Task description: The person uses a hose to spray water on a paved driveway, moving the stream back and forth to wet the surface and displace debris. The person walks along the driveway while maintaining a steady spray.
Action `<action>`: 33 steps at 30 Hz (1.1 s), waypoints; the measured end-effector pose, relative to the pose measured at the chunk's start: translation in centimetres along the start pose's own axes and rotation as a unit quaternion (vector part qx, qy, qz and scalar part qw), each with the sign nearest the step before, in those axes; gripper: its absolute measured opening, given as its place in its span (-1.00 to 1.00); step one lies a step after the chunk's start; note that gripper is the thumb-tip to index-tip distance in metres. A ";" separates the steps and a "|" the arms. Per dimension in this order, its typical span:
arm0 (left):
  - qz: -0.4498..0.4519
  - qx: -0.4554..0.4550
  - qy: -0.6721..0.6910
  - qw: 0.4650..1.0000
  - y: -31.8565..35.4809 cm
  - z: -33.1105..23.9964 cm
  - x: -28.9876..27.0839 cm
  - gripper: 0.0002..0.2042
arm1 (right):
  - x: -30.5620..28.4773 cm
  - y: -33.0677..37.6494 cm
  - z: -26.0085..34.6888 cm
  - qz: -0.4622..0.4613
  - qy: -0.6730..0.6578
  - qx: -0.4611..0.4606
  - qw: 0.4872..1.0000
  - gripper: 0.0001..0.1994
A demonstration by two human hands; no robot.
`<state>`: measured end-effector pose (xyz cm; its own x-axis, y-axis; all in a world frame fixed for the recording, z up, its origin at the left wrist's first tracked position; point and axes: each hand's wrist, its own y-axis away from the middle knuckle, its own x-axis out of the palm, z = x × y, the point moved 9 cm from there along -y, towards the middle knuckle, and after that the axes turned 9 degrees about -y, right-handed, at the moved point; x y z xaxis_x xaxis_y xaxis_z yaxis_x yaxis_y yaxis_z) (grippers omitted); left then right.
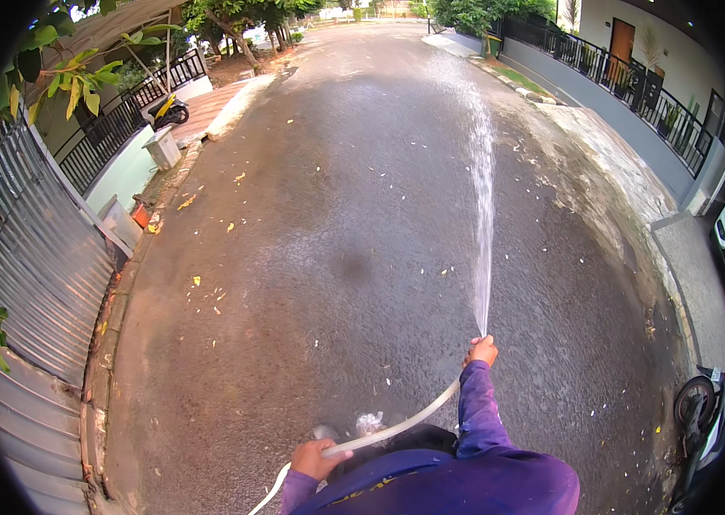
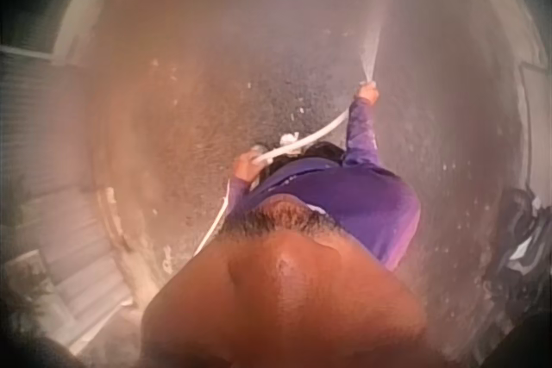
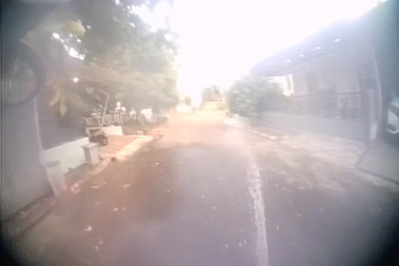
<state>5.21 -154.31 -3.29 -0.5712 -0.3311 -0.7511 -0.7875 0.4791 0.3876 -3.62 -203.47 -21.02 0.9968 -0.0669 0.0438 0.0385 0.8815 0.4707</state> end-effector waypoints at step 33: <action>-0.018 -0.010 0.045 0.999 -0.2 0.9 -1.5 -0.63 | -3.4 1.1 -3.4 -0.069 -0.040 0.107 0.991 -0.59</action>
<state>6.42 -153.19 -2.75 -0.5596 -0.4199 -0.7145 -0.8123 0.4488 0.3724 -6.72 -200.68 -23.68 0.9742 -0.2236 0.0319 0.1490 0.7425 0.6531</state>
